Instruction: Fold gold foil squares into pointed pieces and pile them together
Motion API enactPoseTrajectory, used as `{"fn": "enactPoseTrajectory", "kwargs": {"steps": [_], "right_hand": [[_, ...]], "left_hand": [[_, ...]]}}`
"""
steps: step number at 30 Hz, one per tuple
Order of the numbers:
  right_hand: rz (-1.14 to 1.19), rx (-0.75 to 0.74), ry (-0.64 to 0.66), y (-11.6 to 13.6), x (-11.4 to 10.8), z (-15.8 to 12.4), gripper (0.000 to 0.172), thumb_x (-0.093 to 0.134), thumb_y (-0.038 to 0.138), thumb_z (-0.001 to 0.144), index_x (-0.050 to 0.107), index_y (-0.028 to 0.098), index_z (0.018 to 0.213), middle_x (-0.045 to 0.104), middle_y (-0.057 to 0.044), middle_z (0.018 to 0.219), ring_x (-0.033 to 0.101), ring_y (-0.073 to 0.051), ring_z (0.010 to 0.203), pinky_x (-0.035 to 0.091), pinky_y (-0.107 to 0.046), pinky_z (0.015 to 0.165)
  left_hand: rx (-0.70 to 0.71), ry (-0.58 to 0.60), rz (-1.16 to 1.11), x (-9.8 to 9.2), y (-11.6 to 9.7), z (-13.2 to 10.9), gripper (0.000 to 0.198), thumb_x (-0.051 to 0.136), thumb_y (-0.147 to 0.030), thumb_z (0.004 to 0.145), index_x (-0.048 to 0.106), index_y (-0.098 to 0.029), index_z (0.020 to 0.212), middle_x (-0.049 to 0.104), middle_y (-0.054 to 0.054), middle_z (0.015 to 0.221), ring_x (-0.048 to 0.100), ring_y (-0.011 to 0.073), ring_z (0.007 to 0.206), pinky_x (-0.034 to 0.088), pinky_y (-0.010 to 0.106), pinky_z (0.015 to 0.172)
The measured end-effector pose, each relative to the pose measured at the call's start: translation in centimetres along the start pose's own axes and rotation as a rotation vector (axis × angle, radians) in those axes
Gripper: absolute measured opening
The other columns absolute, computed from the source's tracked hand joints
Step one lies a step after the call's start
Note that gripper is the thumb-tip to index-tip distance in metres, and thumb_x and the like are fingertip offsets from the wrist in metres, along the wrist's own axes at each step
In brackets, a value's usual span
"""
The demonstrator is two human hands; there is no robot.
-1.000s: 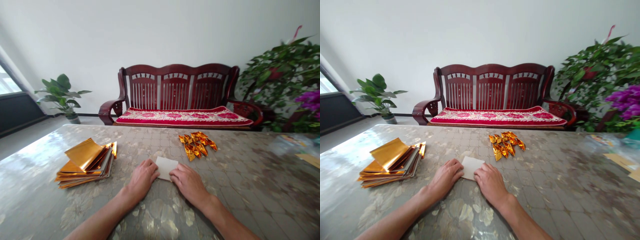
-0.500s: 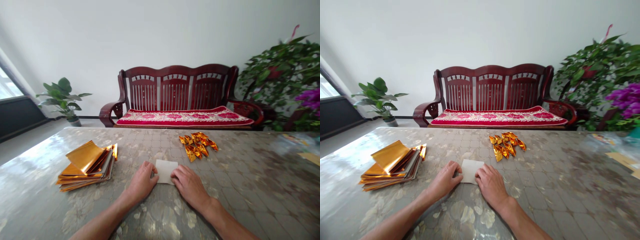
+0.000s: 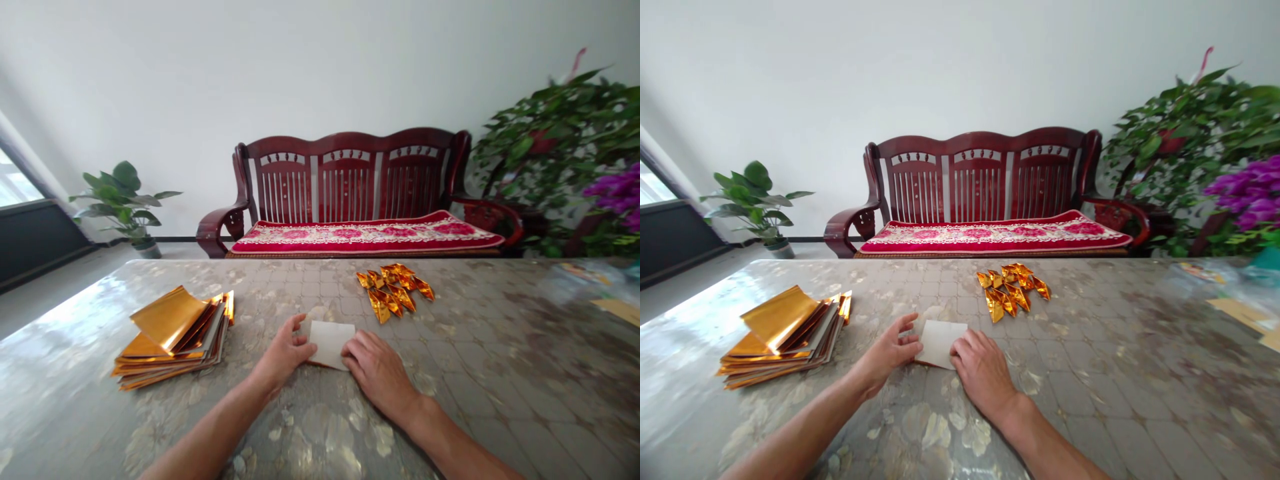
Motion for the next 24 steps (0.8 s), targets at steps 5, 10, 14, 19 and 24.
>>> {"fn": "enactPoseTrajectory", "kwargs": {"steps": [5, 10, 14, 19, 24], "right_hand": [[0.0, -0.013, -0.028, 0.0, 0.1, -0.1, 0.006, 0.059, 0.018, 0.091, 0.063, 0.021, 0.087, 0.06, -0.002, 0.092, 0.055, -0.018, 0.09, 0.042, -0.028, 0.079], [-0.009, -0.016, -0.033, -0.1, 0.0, -0.2, 0.006, 0.06, 0.017, 0.09, 0.063, 0.021, 0.087, 0.06, -0.002, 0.092, 0.055, -0.018, 0.089, 0.041, -0.028, 0.078], [-0.004, -0.006, -0.025, -0.1, 0.0, -0.1, 0.005, 0.061, 0.018, 0.09, 0.063, 0.021, 0.087, 0.061, -0.002, 0.092, 0.055, -0.018, 0.09, 0.041, -0.028, 0.078], [0.016, 0.015, -0.014, -0.2, 0.0, -0.1, 0.005, 0.06, 0.018, 0.09, 0.064, 0.021, 0.088, 0.061, -0.003, 0.092, 0.055, -0.019, 0.091, 0.041, -0.029, 0.079], [0.031, 0.02, -0.004, -0.2, 0.1, -0.2, 0.006, 0.059, 0.017, 0.091, 0.063, 0.021, 0.088, 0.061, -0.003, 0.093, 0.055, -0.019, 0.092, 0.041, -0.029, 0.081]], "left_hand": [[0.065, 0.006, 0.039, 0.1, 0.9, 0.7, 0.067, 0.058, -0.004, 0.074, 0.038, -0.016, 0.137, 0.043, 0.017, 0.138, 0.064, 0.0138, 0.097, 0.054, 0.029, 0.085], [0.134, 0.08, 0.192, 0.2, 1.5, 1.2, 0.062, 0.055, -0.003, 0.073, 0.043, -0.015, 0.133, 0.057, 0.009, 0.114, 0.062, 0.0111, 0.084, 0.053, 0.029, 0.083], [0.192, 0.089, 0.278, 0.0, 0.4, 0.4, 0.064, 0.055, -0.007, 0.076, 0.04, -0.013, 0.138, 0.061, 0.008, 0.106, 0.06, 0.0168, 0.096, 0.049, 0.033, 0.089], [0.113, 0.121, 0.187, 0.2, -1.0, -0.9, 0.069, 0.056, -0.013, 0.079, 0.032, -0.015, 0.144, 0.059, 0.008, 0.111, 0.06, 0.0151, 0.093, 0.049, 0.03, 0.085], [0.035, 0.071, 0.006, 0.2, -1.4, -1.3, 0.066, 0.055, -0.014, 0.082, 0.031, -0.015, 0.143, 0.055, 0.012, 0.121, 0.062, 0.0132, 0.093, 0.05, 0.023, 0.076]]}}
Point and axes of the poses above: each hand's wrist, its own z-axis towards the middle knuckle, its own x-axis out of the palm, y = z × x, the point moved 7 cm from there along z, towards the middle knuckle
